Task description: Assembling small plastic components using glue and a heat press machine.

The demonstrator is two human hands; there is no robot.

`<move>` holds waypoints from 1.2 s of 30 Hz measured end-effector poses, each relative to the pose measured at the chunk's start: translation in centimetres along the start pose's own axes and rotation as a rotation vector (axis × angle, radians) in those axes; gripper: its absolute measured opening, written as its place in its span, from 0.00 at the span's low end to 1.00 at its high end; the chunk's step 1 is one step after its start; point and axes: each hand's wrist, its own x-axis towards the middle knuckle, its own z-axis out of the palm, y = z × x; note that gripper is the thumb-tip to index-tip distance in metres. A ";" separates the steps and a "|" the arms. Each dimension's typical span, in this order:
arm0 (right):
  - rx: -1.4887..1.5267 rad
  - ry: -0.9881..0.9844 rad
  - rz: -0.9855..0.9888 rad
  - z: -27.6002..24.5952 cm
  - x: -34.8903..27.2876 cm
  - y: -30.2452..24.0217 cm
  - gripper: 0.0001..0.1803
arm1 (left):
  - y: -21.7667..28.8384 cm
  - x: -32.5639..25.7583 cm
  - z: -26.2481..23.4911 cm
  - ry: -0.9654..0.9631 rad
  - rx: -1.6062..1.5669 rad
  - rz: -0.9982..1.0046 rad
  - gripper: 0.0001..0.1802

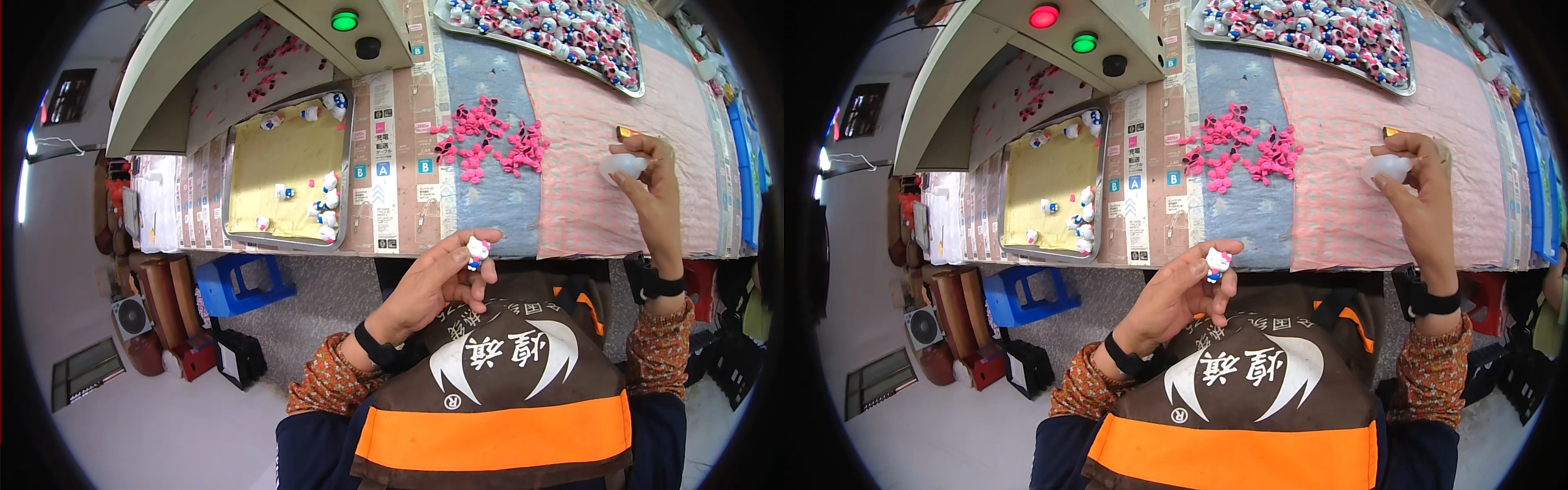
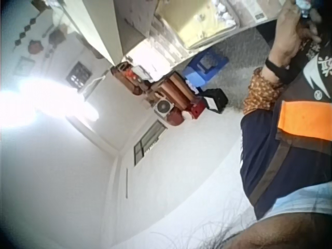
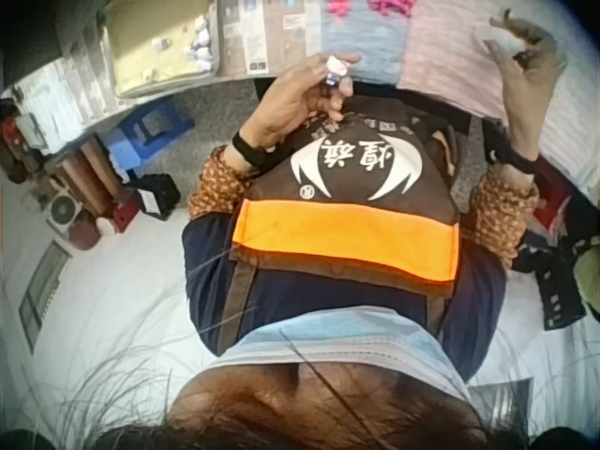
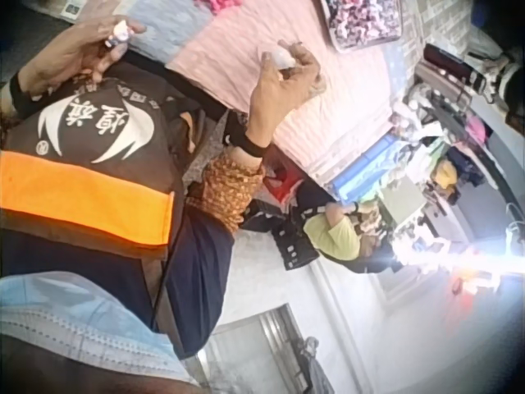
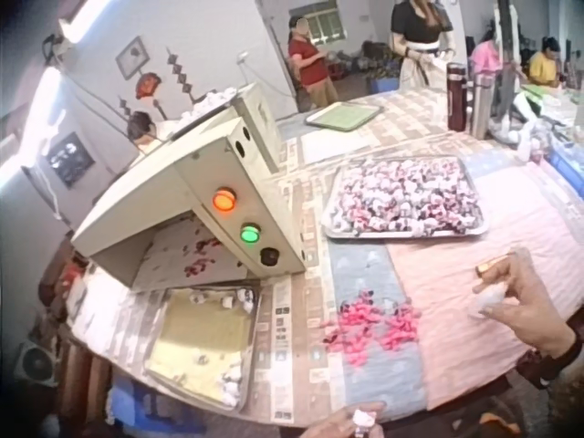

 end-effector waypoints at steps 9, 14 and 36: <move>-0.265 0.129 -0.126 0.8 -1.1 -2.4 0.24 | 1.3 -0.7 0.0 0.053 0.134 0.057 0.23; -0.468 0.235 -0.509 2.5 -2.2 -5.5 0.17 | 2.3 -1.1 0.0 0.069 0.167 0.090 0.23; -0.336 -0.315 -0.239 8.2 -0.9 -4.6 0.09 | 2.5 -2.3 -0.5 0.068 0.238 0.139 0.20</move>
